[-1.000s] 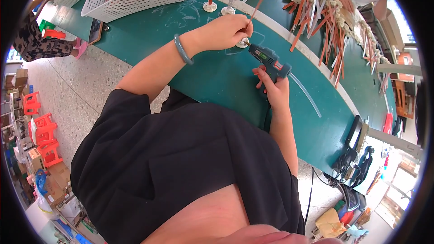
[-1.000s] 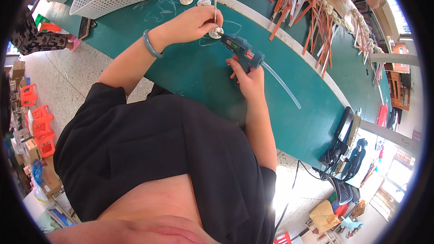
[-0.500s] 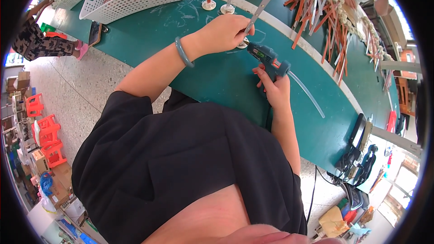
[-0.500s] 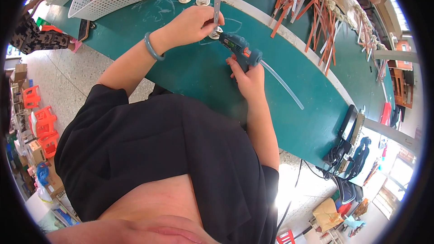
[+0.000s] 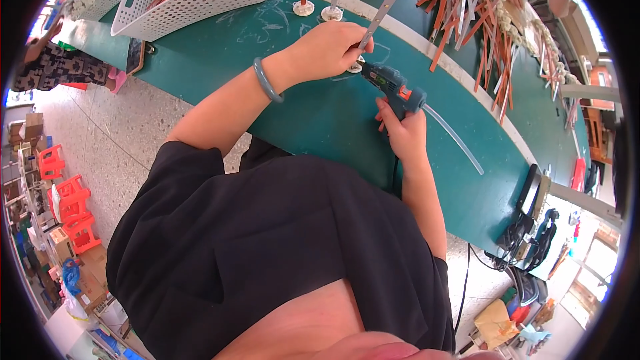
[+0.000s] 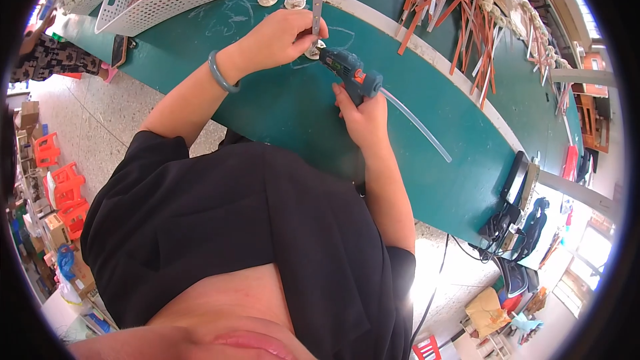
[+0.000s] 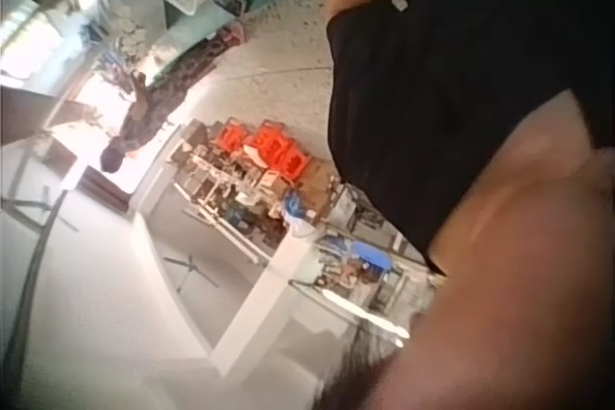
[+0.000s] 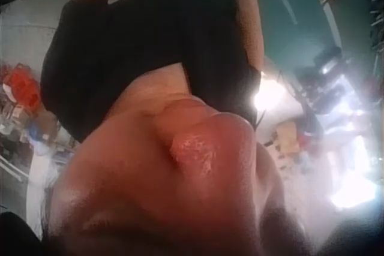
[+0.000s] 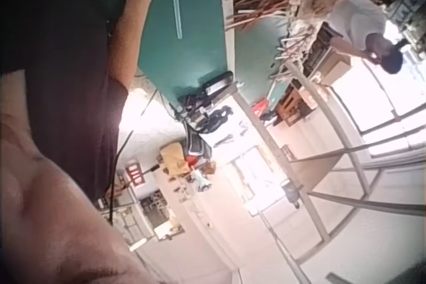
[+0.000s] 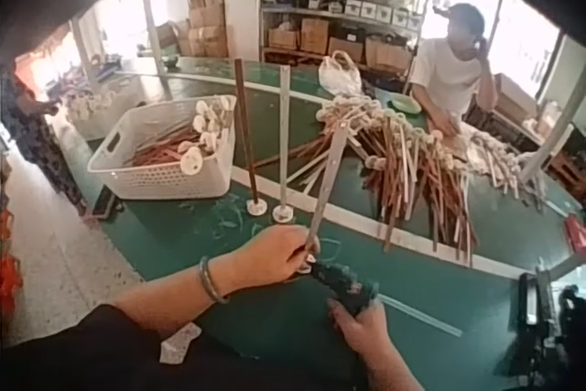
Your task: The person glues plastic rods to circular bases using a hot glue gun.
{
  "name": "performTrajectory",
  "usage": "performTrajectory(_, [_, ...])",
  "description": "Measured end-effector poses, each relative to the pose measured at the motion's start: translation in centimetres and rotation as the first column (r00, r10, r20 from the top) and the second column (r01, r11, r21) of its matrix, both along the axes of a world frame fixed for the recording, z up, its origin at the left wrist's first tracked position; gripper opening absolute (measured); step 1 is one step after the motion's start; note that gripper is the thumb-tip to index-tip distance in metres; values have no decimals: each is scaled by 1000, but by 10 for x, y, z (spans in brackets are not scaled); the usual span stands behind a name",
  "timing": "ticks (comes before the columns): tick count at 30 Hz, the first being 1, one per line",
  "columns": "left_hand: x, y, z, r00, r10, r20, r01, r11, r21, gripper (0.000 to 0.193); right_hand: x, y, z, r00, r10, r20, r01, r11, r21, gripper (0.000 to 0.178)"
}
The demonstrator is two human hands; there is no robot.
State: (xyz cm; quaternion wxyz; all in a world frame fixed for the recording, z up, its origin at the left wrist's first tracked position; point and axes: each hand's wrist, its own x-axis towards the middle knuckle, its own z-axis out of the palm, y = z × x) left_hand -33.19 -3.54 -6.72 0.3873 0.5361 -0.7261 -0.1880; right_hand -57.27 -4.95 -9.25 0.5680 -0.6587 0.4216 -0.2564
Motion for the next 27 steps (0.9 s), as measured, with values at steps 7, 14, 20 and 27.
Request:
performTrajectory(7, [0, 1, 3, 1000, -6, 25, 5, 1000, 11, 10, -1, -1, -1, 1000, -24, -4, 24, 1000, 10, 19])
performTrajectory(14, [-2, 2, -1, 1000, 7, -19, -7, 1000, -8, 10, -3, -2, -1, 1000, -6, -1, 6, 1000, 9, 16])
performTrajectory(20, [-2, 4, 0, 1000, 6, -6, -6, 1000, 16, 10, -4, -2, 0, 1000, -9, -5, 9, 1000, 18, 17])
performTrajectory(27, [-2, 4, -4, 1000, 22, -4, -23, 1000, -9, 13, -3, 1, 2, 999, -22, -38, 22, 1000, 5, 17])
